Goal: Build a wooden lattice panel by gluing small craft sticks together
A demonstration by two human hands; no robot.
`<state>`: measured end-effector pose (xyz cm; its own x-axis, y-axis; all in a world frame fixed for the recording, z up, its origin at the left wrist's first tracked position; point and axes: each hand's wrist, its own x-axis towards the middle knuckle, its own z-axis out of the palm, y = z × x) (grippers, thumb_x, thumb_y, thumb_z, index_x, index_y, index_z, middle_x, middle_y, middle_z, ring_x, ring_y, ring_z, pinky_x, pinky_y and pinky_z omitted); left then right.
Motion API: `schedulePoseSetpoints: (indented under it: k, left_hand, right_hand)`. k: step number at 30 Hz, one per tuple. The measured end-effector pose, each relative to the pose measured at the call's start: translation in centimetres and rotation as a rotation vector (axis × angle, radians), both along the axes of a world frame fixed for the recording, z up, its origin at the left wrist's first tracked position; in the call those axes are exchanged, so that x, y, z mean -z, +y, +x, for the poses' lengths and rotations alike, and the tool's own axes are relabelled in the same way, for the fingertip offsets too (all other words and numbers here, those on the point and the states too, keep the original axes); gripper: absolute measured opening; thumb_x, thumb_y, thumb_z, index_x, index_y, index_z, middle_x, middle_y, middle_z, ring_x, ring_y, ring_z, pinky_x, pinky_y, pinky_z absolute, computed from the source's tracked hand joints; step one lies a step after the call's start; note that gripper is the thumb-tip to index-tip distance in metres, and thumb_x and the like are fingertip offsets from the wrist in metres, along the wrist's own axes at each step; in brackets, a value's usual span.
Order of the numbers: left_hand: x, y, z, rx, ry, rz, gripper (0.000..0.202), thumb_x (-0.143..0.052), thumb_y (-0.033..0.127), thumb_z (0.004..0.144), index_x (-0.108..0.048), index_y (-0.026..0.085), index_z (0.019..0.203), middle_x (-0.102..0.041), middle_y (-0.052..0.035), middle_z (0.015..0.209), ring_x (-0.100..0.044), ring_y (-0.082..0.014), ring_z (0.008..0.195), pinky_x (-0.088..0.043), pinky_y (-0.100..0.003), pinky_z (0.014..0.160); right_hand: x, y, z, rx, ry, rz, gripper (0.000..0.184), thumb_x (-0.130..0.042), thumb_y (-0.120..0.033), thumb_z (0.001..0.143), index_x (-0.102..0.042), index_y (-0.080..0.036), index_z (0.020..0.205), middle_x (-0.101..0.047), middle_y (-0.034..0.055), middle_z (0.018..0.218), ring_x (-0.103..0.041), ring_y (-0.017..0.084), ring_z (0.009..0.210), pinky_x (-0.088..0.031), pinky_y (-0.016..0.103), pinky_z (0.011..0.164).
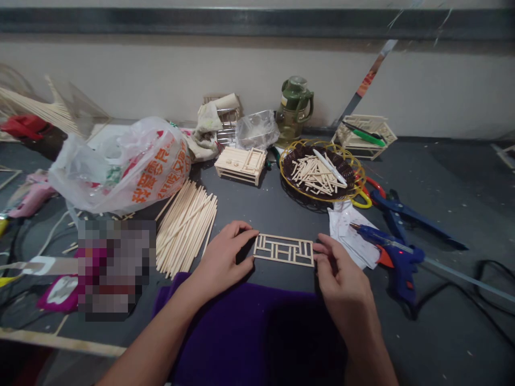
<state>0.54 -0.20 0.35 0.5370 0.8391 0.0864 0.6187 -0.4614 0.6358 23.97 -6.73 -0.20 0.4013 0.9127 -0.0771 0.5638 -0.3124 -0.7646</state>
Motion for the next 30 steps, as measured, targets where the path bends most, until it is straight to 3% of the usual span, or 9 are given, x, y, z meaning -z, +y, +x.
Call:
schedulePoseSetpoints:
  k: [6,22,25,30]
  left_hand:
    - [0.1,0.0,0.0,-0.007,-0.002,0.007,0.050,-0.058,0.016,0.079,-0.053,0.026,0.128,-0.053,-0.0087,0.122,-0.052,-0.0247,0.114,-0.047,-0.046,0.098]
    - [0.1,0.1,0.0,-0.004,-0.010,0.001,0.050,-0.058,0.016,0.079,-0.054,0.025,0.127,-0.053,-0.0082,0.121,-0.052,-0.0238,0.114,-0.046,-0.044,0.098]
    - [0.2,0.1,-0.1,0.000,-0.019,0.009,0.050,-0.058,0.016,0.079,-0.054,0.026,0.128,-0.053,-0.0081,0.121,-0.052,-0.0239,0.114,-0.047,-0.044,0.098]
    - [0.1,0.0,0.0,-0.006,-0.011,0.000,0.050,-0.058,0.016,0.080,-0.053,0.026,0.128,-0.052,-0.0083,0.122,-0.052,-0.0238,0.115,-0.047,-0.044,0.098]
  right_hand:
    - [0.7,-0.2,0.6,0.021,0.239,0.010,0.048,-0.057,-0.040,0.085,-0.058,-0.018,0.128,-0.069,0.0137,0.115,-0.068,0.024,0.096,-0.058,0.035,0.071]
    - [-0.3,-0.1,1.3,0.032,0.441,-0.026,0.048,-0.062,-0.045,0.080,-0.063,-0.017,0.120,-0.069,0.0157,0.117,-0.068,0.027,0.100,-0.058,0.029,0.061]
    - [-0.1,-0.1,1.2,0.051,0.390,-0.004,0.048,-0.061,-0.045,0.081,-0.063,-0.016,0.120,-0.069,0.0160,0.116,-0.068,0.026,0.100,-0.059,0.032,0.065]
    - [0.1,-0.3,0.9,0.051,0.117,0.008,0.041,-0.056,-0.042,0.085,-0.066,-0.019,0.117,-0.071,0.0123,0.113,-0.069,0.026,0.098,-0.055,0.041,0.086]
